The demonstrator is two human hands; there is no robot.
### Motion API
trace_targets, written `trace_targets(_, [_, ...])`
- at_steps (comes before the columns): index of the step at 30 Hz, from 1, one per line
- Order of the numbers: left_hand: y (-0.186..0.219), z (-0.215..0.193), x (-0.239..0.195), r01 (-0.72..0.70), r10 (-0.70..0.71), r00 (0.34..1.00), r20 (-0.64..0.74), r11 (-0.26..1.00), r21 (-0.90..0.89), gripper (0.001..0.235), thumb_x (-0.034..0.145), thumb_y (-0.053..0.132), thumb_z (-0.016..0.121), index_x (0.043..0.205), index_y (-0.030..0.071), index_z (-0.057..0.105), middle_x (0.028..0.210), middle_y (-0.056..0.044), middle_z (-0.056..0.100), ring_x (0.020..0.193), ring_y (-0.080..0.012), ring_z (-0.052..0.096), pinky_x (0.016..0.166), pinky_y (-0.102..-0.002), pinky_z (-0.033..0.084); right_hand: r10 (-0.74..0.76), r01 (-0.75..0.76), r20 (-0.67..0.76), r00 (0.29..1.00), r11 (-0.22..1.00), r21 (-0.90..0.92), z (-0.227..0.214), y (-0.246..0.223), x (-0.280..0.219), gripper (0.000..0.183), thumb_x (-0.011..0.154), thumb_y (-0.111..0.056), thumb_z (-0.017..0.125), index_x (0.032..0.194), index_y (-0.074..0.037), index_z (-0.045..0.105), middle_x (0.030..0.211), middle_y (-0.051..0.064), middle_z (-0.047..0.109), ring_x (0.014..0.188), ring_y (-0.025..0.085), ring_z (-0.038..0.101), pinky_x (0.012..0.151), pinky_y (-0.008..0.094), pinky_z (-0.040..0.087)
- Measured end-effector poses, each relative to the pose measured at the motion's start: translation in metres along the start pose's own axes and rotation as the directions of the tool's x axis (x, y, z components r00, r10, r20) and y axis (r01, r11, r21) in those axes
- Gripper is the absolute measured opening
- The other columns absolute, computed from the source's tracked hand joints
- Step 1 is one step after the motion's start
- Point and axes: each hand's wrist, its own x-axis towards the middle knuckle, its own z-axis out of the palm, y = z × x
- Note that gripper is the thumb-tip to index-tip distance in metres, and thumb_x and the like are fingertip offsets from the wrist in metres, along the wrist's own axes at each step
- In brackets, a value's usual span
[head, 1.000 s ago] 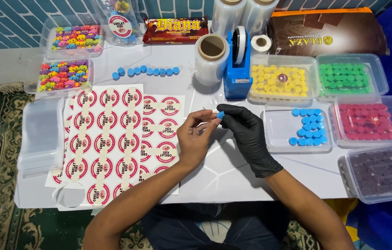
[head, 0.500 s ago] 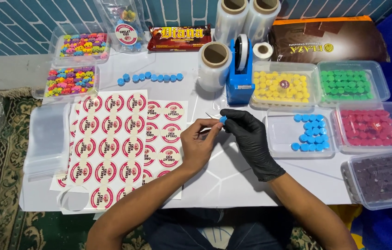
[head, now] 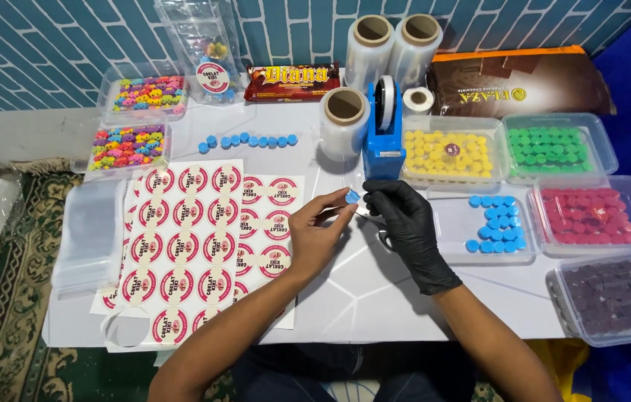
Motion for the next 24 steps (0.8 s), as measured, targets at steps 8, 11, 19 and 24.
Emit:
trace_targets(8, [-0.002, -0.007, 0.012, -0.171, 0.179, 0.983, -0.051, 0.977, 0.124, 0.029, 0.081, 0.007, 0.088, 0.108, 0.003, 0.079, 0.086, -0.013, 0.076, 0.08, -0.0215, 0.074, 0.073, -0.032, 0.064, -0.03, 0.029, -0.088, 0.996, 1.0, -0.01, -0.003, -0.003, 0.001, 0.018, 0.096, -0.009, 0.072, 0.114, -0.006, 0.074, 0.09, 0.011, 0.072, 0.083, 0.013, 0.066, 0.083, 0.027, 0.059])
trace_targets(11, [0.003, -0.009, 0.019, -0.248, 0.268, 0.961, -0.062, 0.942, 0.225, 0.027, 0.079, 0.011, 0.09, 0.105, 0.008, 0.08, 0.085, -0.008, 0.075, 0.08, -0.0196, 0.073, 0.072, -0.03, 0.063, -0.04, 0.037, -0.076, 0.996, 0.999, -0.038, -0.003, 0.0, -0.002, 0.018, 0.095, -0.007, 0.072, 0.113, -0.005, 0.075, 0.089, 0.013, 0.073, 0.083, 0.014, 0.066, 0.082, 0.029, 0.059])
trace_targets(19, [0.033, -0.034, 0.077, -0.233, 0.269, 0.961, -0.063, 0.91, 0.343, 0.026, 0.079, 0.013, 0.087, 0.104, 0.015, 0.081, 0.083, -0.007, 0.077, 0.075, -0.0186, 0.071, 0.06, -0.027, 0.058, -0.113, 0.107, -0.045, 0.993, 0.987, -0.116, 0.003, 0.006, -0.007, 0.019, 0.094, -0.006, 0.073, 0.113, -0.006, 0.076, 0.088, 0.013, 0.074, 0.081, 0.013, 0.065, 0.08, 0.03, 0.058])
trace_targets(24, [-0.01, -0.107, 0.118, -0.175, 0.311, 0.942, -0.125, 0.775, 0.608, 0.02, 0.08, 0.012, 0.084, 0.099, 0.012, 0.08, 0.082, -0.009, 0.076, 0.072, -0.023, 0.069, 0.064, -0.033, 0.056, -0.129, 0.127, -0.011, 0.992, 0.985, -0.121, 0.009, 0.001, -0.01, 0.017, 0.093, -0.006, 0.075, 0.11, -0.008, 0.078, 0.087, 0.01, 0.075, 0.078, 0.012, 0.066, 0.08, 0.03, 0.059])
